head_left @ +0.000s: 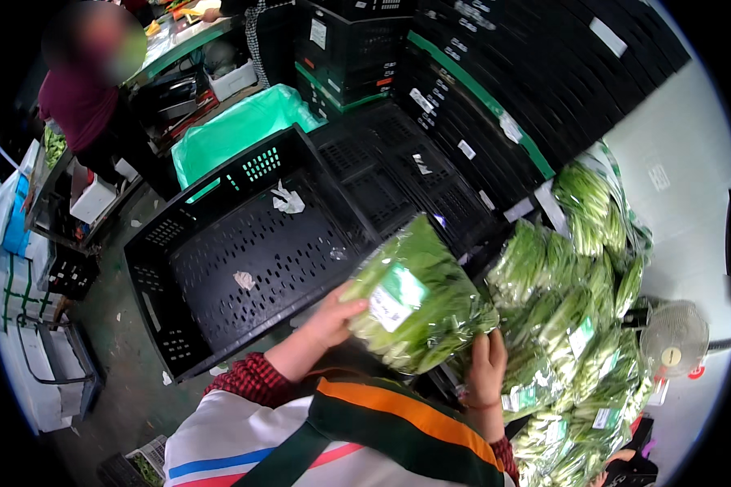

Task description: The person packs leafy green vegetables into clear plastic bags, seals them, and applies labels to each bag. The person then stacks the labeled bags and places them into black crates for storage or transport.

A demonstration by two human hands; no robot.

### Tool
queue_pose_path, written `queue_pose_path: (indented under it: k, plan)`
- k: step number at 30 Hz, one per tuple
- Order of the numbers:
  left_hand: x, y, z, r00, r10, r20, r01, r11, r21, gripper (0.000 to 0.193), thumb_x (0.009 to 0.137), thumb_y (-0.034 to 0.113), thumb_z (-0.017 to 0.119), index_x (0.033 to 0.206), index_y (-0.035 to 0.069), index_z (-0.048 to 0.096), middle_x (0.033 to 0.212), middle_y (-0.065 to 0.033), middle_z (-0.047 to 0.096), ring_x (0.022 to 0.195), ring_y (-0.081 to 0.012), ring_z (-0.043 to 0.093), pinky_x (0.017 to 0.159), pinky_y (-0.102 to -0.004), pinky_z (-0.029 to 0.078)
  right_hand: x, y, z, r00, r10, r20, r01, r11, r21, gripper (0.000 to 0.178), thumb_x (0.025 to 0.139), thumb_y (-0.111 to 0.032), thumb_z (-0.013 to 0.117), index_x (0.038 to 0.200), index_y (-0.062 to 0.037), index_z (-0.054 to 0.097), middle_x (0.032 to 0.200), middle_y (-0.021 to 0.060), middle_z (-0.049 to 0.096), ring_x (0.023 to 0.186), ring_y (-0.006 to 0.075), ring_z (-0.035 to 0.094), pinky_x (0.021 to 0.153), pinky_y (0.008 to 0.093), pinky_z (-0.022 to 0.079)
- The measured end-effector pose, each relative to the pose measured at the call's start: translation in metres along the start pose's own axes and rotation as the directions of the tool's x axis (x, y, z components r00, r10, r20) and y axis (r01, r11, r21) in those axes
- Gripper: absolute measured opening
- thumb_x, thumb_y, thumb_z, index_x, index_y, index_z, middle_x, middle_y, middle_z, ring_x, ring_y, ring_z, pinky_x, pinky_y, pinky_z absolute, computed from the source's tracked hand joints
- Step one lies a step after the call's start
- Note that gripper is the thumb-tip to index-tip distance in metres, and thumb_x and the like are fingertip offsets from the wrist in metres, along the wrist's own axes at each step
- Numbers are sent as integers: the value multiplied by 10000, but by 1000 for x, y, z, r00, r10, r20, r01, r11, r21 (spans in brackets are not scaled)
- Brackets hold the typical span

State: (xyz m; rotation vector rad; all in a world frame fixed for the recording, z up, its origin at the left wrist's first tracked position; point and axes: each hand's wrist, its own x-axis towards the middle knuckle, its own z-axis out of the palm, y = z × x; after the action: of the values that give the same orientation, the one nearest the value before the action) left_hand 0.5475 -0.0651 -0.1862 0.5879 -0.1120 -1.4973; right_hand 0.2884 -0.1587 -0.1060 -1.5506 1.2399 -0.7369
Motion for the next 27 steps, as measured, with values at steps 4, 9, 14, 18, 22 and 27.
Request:
queue_pose_path:
  k: [4, 9, 14, 18, 22, 27]
  plan:
    - [4, 93, -72, 998, 61, 25, -59, 996, -67, 623, 762, 93, 641, 1318, 29, 370, 1191, -148, 548, 1047, -267, 572, 914, -400, 464, -3, 24, -93, 891, -368, -267, 36, 642, -766, 356, 802, -112, 599, 1117, 35, 525, 1152, 192, 531, 1074, 333, 501, 947, 401, 377]
    - [7, 144, -156, 983, 69, -168, -73, 997, -20, 538, 758, 81, 652, 1254, 20, 453, 1135, -128, 587, 1011, -255, 591, 897, -396, 473, -18, 43, -130, 953, -194, -234, -89, 560, -824, 488, 787, -155, 643, 1206, 28, 474, 1172, 214, 507, 1088, 332, 484, 918, 386, 387]
    - [29, 173, -243, 941, 148, -304, -158, 987, -8, 519, 761, 133, 669, 1227, 6, 478, 1125, -120, 594, 1007, -256, 591, 902, -396, 466, -5, 48, -129, 949, -42, -313, -258, 469, -845, 386, 764, -129, 664, 1082, 54, 545, 1025, 202, 557, 959, 317, 532, 836, 378, 422]
    - [43, 211, -267, 909, 252, -331, -226, 967, 114, 482, 807, 159, 631, 1237, 12, 470, 1135, -125, 589, 1018, -262, 584, 907, -402, 463, -3, 52, -147, 966, 9, -259, -205, 639, -742, 223, 749, -82, 667, 885, 68, 574, 764, 145, 570, 702, 220, 516, 680, 321, 433]
    - [105, 217, -272, 740, 413, -531, -295, 908, 296, 579, 785, 104, 681, 1283, -14, 410, 1197, -129, 544, 1045, -240, 553, 883, -364, 457, -5, 20, -124, 973, 24, -229, -189, 649, -737, 195, 742, -50, 664, 755, 38, 491, 651, 100, 479, 606, 178, 384, 588, 314, 383]
    - [135, 184, -257, 526, 664, -532, 42, 604, 796, 741, 756, 147, 702, 1365, 5, 306, 1348, -157, 404, 1212, -232, 414, 987, -329, 352, -11, -60, -91, 990, -33, -136, -80, 658, -749, 247, 781, -127, 649, 703, -17, 442, 620, 22, 423, 570, 143, 319, 521, 289, 307]
